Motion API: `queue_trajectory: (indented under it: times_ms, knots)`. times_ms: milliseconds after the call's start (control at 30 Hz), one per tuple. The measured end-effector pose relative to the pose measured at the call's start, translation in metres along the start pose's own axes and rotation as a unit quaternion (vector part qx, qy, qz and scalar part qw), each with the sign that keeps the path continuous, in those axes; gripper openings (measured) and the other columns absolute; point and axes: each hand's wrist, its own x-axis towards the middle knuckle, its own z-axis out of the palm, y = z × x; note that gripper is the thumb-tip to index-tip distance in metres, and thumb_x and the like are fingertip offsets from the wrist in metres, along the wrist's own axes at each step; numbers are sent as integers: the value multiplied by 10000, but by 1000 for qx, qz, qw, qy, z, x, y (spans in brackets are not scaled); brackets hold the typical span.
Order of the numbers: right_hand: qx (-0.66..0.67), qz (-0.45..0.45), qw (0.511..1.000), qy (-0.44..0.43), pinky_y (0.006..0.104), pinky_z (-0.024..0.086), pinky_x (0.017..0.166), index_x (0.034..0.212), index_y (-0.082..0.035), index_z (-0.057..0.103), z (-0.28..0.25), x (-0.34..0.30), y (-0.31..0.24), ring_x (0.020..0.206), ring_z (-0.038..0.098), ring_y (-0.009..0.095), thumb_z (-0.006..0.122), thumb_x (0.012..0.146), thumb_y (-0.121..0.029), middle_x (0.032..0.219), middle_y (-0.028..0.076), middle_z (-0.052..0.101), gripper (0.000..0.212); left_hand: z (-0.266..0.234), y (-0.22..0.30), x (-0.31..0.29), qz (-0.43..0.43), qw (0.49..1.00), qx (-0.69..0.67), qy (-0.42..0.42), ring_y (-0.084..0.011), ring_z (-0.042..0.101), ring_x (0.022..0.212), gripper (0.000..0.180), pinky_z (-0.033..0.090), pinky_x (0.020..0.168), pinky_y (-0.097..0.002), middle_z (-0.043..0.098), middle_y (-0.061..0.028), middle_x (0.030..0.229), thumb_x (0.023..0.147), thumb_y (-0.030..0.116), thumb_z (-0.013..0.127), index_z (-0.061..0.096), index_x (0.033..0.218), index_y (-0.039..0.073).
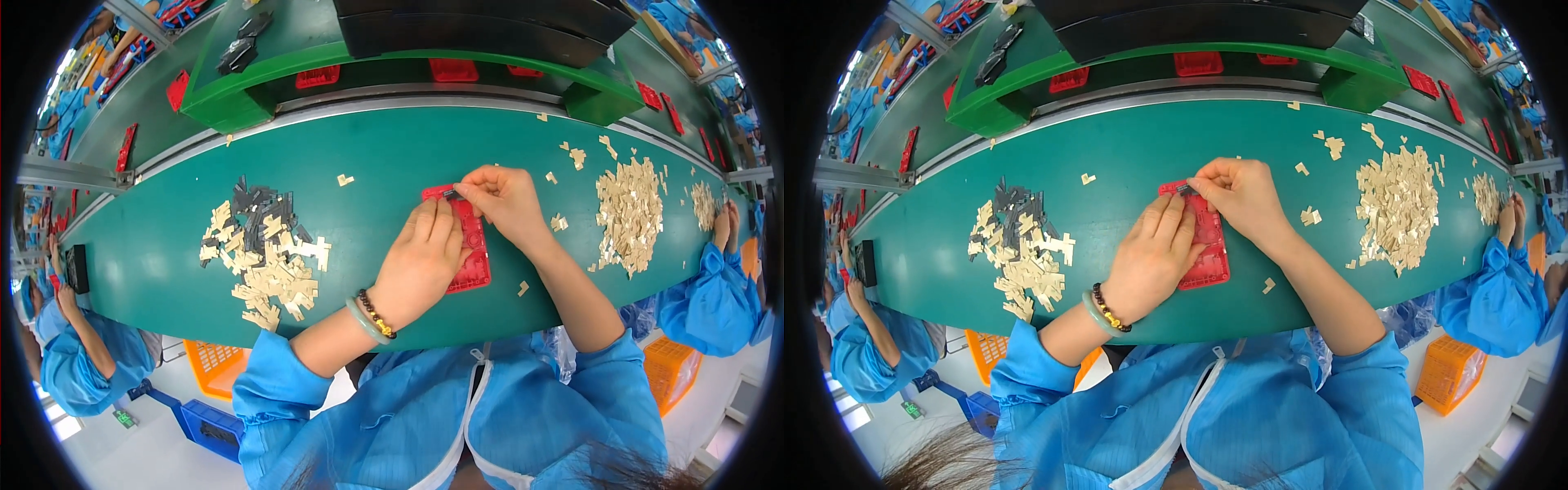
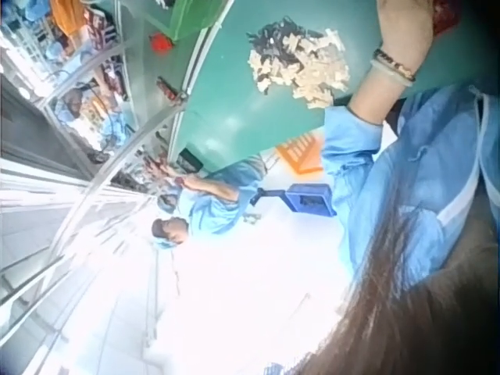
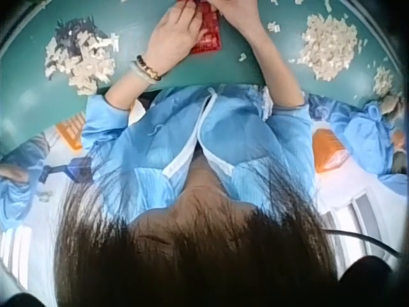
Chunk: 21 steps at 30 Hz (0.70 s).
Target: The person assembles and sorts electronic components by hand, taking them from a plastic bag and a red mold and placing them into a component carrier and a tray.
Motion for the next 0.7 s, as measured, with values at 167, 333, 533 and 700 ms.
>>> queue_trajectory:
  times_ms: [167, 333, 533, 700]
  knots:
    - [-2, -7, 999, 31, 212, 431, 477, 833, 42, 676, 7, 3, 0, 526, 540, 48, 682, 855, -68, 633, 38, 640, 112, 6, 1, -3, 4, 999, 34, 5, -354, 521, 1144, 451, 492, 938, -401, 537, -223, 1195, 799, 230, 682, 588, 1109, -84]
    - [-35, -23, 997, 63, 214, 449, 492, 819, 47, 683, 12, 3, 5, 543, 576, 61, 691, 844, -75, 649, 68, 669, 125, 4, 1, -2, 6, 999, 36, -4, -356, 511, 1156, 450, 493, 935, -403, 525, -225, 1205, 799, 223, 683, 586, 1113, -84]
    - [-100, -50, 992, 58, 211, 451, 499, 903, 46, 684, 13, 2, 7, 568, 563, 48, 699, 847, -73, 701, 51, 674, 132, 6, -4, -2, -17, 999, -35, 19, -362, 507, 1146, 405, 473, 942, -421, 526, -214, 1204, 774, 186, 693, 584, 1085, -48]
    - [-299, -117, 944, 75, 280, 477, 507, 941, -21, 696, 3, -11, -12, 544, 597, 152, 701, 822, -144, 650, 64, 637, 171, -3, -12, 3, -16, 996, -90, 5, -363, 510, 1129, 350, 451, 954, -441, 530, -200, 1204, 753, 149, 688, 578, 1046, -8]
